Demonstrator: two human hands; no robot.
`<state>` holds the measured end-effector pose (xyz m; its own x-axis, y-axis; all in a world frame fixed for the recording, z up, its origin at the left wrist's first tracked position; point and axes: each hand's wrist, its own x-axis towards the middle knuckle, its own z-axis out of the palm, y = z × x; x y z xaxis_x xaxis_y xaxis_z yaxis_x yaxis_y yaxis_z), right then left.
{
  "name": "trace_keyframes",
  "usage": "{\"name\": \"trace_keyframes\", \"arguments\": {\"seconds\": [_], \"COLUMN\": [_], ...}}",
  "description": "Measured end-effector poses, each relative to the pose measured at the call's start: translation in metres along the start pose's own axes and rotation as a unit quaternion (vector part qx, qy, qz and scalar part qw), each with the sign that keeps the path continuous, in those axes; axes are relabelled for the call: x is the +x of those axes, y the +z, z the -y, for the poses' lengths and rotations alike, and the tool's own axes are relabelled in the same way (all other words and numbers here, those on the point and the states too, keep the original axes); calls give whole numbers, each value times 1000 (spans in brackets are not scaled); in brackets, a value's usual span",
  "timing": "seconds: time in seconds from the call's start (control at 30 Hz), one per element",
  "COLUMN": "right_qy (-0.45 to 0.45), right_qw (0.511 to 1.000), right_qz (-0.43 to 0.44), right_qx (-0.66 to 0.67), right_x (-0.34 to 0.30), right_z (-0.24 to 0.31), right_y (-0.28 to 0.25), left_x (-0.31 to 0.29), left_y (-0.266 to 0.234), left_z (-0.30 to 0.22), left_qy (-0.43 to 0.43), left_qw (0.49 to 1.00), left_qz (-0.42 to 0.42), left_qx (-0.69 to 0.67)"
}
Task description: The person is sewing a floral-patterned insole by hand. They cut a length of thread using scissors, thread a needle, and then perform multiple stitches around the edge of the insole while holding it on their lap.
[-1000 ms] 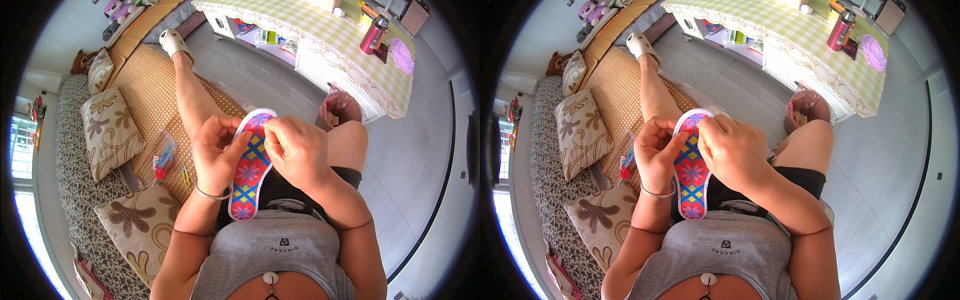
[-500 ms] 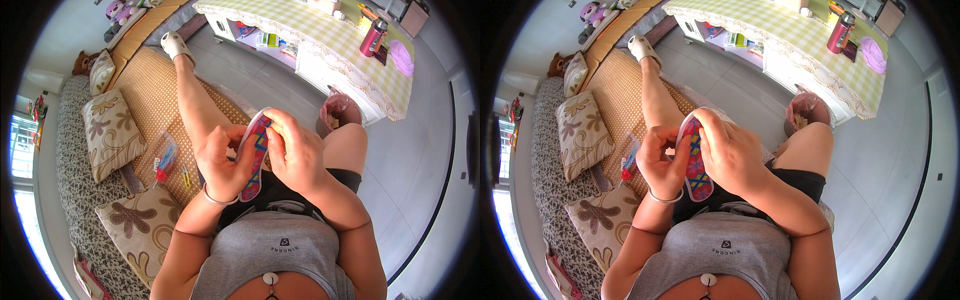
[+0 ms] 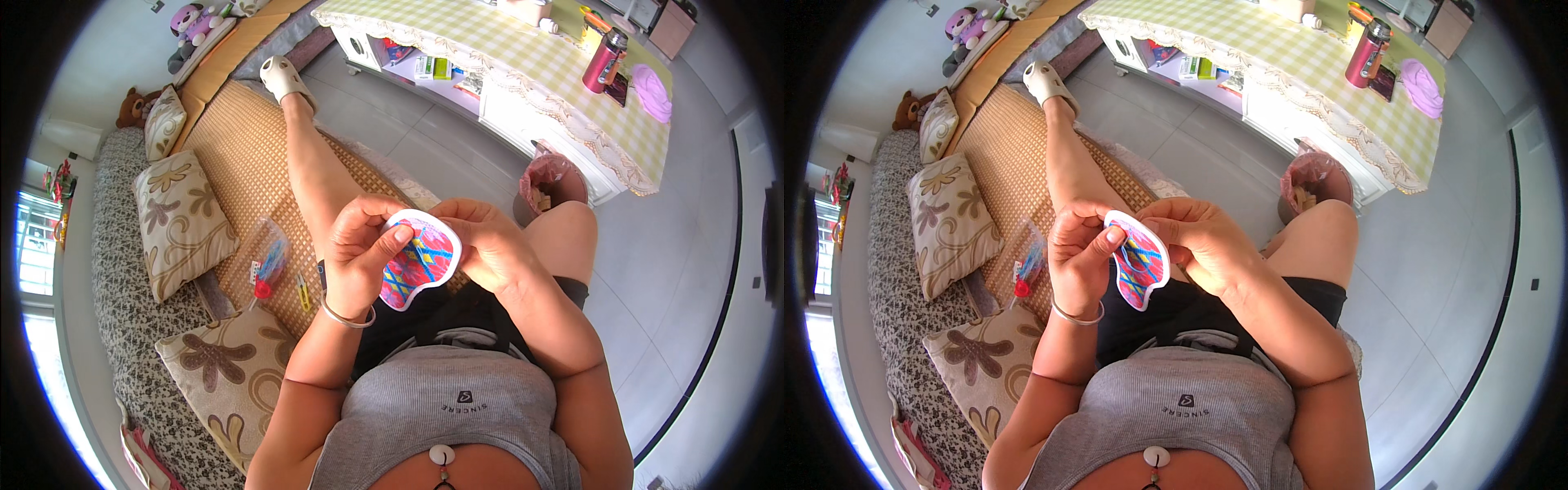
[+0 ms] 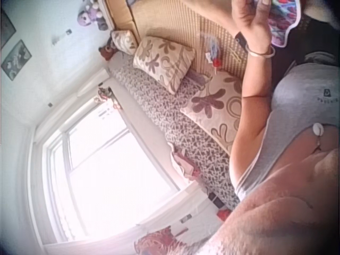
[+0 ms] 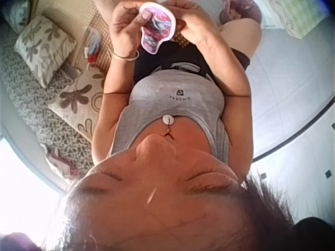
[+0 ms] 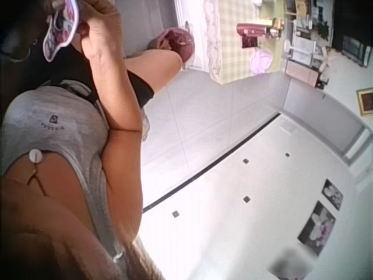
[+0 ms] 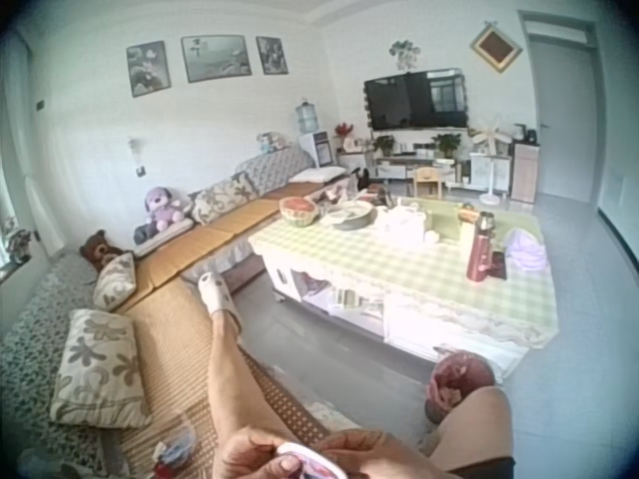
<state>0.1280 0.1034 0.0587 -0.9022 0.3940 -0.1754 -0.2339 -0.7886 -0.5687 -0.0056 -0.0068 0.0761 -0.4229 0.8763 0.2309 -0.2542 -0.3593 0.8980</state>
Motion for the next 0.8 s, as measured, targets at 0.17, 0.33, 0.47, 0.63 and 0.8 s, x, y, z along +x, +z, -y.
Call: {"name": "trace_keyframes", "arguments": {"seconds": [0.17,0.33,0.47,0.63,0.8], "right_qy": [12,-41,-56,-73,-202], "right_qw": [997,998,995,990,977], "right_qz": [-13,-15,-12,34,-4], "right_qx": [76,42,85,119,-67], "right_x": [2,0,2,-2,-4], "right_z": [-6,-9,-12,-1,9], "right_y": [1,7,7,13,21], "left_x": [-4,-4,-5,-2,3], "left_y": [-5,-4,-5,-6,-6], "left_z": [8,9,14,15,22], "left_qy": [8,37,14,-19,-53], "left_qw": [1000,999,999,995,961], "left_qz": [12,-2,3,6,29], "left_qx": [15,17,-34,-101,-270]}}
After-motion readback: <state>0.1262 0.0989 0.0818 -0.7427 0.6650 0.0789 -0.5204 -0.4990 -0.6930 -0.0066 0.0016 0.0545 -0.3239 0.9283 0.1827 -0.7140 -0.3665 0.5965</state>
